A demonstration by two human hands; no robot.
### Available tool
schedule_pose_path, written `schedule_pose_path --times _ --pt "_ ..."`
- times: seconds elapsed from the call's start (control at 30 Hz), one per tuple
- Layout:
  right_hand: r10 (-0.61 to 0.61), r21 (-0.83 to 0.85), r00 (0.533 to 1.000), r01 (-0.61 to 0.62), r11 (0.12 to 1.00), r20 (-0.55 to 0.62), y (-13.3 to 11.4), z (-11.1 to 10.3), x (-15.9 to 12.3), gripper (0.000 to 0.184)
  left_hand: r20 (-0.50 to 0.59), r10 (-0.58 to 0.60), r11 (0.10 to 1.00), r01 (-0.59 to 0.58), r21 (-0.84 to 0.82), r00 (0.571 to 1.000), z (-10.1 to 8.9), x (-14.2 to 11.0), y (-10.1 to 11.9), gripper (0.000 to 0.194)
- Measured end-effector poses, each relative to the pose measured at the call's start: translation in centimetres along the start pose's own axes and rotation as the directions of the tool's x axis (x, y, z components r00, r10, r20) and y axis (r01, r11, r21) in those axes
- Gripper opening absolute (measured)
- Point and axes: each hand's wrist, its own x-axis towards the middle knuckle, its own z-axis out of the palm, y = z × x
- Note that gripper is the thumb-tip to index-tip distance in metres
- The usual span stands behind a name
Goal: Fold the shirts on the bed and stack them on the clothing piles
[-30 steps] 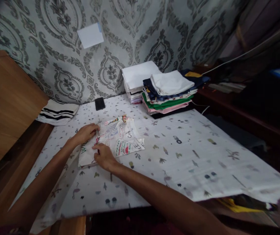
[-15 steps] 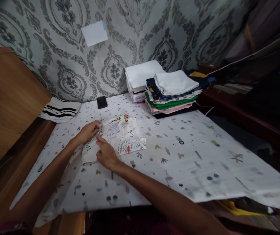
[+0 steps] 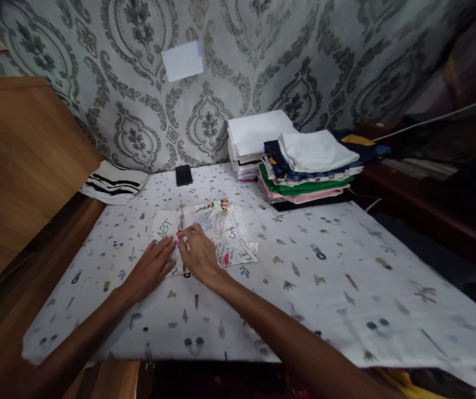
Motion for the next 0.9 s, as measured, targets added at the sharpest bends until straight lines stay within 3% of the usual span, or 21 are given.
schedule_pose_path --times 0.13,0.27,0.33,0.4,0.47,0.53,0.67,0.9 --pt "-0.165 -0.141 0.981 0.179 0.974 0.102 -0.7 0.5 3.4 0.034 0.076 0.04 0.999 -0.04 0.003 0.996 -0.2 -0.4 1.1 0.054" --pt "-0.193 -0.316 0.936 0.286 0.905 0.295 -1.0 2.4 6.7 0.039 0.065 0.09 0.986 -0.08 -0.146 0.994 -1.5 -0.2 1.0 0.046" --pt "-0.164 -0.379 0.933 0.285 0.88 0.319 -0.8 3.3 7.7 0.039 0.007 0.047 0.96 -0.043 -0.276 0.999 -2.2 0.7 -0.6 0.034" --pt "-0.123 -0.417 0.939 0.256 0.872 0.321 -0.3 4.0 8.2 0.04 -0.071 -0.12 0.912 0.082 -0.401 0.99 -2.7 2.4 -3.5 0.024" --pt "-0.086 -0.438 0.944 0.226 0.87 0.317 0.2 4.5 8.2 0.044 -0.123 -0.333 0.842 0.237 -0.484 0.935 -2.9 4.7 -7.1 0.018" --pt "-0.065 -0.446 0.946 0.21 0.87 0.317 0.6 4.7 8.0 0.048 -0.123 -0.399 0.81 0.286 -0.512 0.909 -2.7 7.2 -10.2 0.019" --pt "-0.052 -0.458 0.944 0.205 0.865 0.325 0.7 4.8 7.6 0.055 -0.063 -0.348 0.785 0.254 -0.565 0.935 -1.6 10.6 -13.1 0.025" --pt "-0.033 -0.461 0.942 0.195 0.866 0.335 0.6 4.7 7.7 0.061 0.05 -0.176 0.793 0.172 -0.584 0.983 -1.5 12.5 -13.8 0.018"
